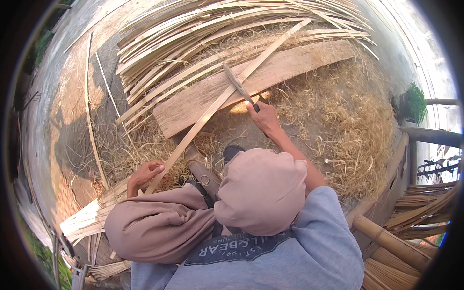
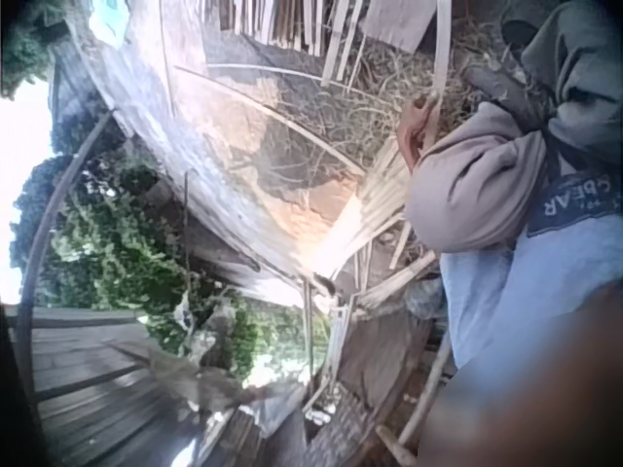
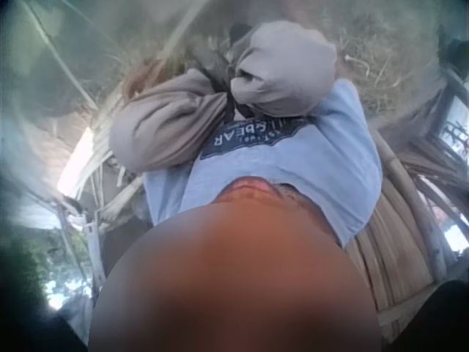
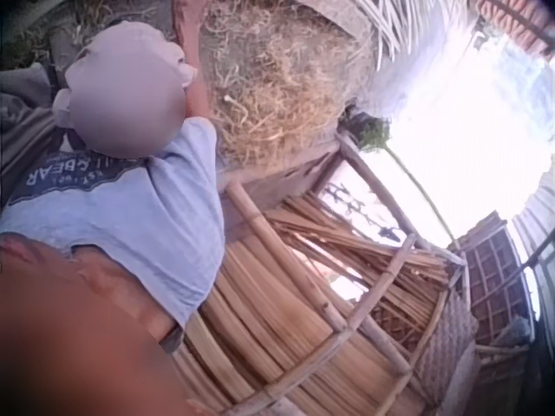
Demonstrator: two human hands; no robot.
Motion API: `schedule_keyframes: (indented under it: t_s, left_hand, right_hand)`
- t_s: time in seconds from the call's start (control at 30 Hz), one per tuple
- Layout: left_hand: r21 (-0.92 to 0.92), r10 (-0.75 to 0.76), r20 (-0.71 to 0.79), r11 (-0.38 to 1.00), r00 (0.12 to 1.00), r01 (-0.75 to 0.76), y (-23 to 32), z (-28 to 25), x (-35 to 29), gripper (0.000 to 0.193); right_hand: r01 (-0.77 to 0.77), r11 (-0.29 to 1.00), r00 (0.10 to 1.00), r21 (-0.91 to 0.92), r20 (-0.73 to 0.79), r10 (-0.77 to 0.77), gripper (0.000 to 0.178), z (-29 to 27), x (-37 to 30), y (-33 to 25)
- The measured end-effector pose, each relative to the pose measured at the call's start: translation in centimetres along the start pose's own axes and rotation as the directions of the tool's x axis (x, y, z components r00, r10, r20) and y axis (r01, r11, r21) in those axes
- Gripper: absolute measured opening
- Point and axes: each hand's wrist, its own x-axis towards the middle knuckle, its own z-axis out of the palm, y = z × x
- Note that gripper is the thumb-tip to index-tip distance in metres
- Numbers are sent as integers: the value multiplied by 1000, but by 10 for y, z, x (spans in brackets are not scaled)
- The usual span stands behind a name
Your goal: The person sits on the ground and uses a knife to split long bamboo strips into thinner pieces. They repeatedly position the bamboo on a wooden board and strike it with the knife to separate the layers.
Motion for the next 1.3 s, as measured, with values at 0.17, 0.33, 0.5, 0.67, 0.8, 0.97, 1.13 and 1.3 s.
schedule_keyframes:
  t_s: [0.17,0.33,0.5,0.67,0.8,0.97,1.13,1.3]
  left_hand:
    - [-30,-78,-175,997,982,74,43,49,49,56]
    - [66,-15,-376,997,926,43,20,51,14,62]
    - [223,15,-416,971,909,85,23,45,-4,56]
    - [22,-49,-322,998,946,59,-5,28,-47,50]
    - [-41,-129,-157,991,979,124,23,28,-1,55]
    - [-70,-84,-136,995,987,75,74,49,30,57]
    - [-75,-121,-185,991,975,109,28,27,-2,59]
    - [4,-87,-228,996,970,91,20,27,-25,58]
  right_hand:
    - [171,981,973,-90,173,-154,64,24,-75,-36]
    - [-4,994,998,-111,60,10,61,-29,-25,23]
    - [20,987,995,-157,95,-5,61,-28,-7,-23]
    - [-80,992,995,-98,47,85,69,-49,20,11]
    - [-62,998,998,-21,21,62,66,-25,11,-16]
    - [233,964,947,-131,255,-194,61,9,-52,-36]
    - [-93,984,989,-154,103,110,65,-64,14,22]
    - [152,968,977,-200,180,-116,66,-32,4,-5]
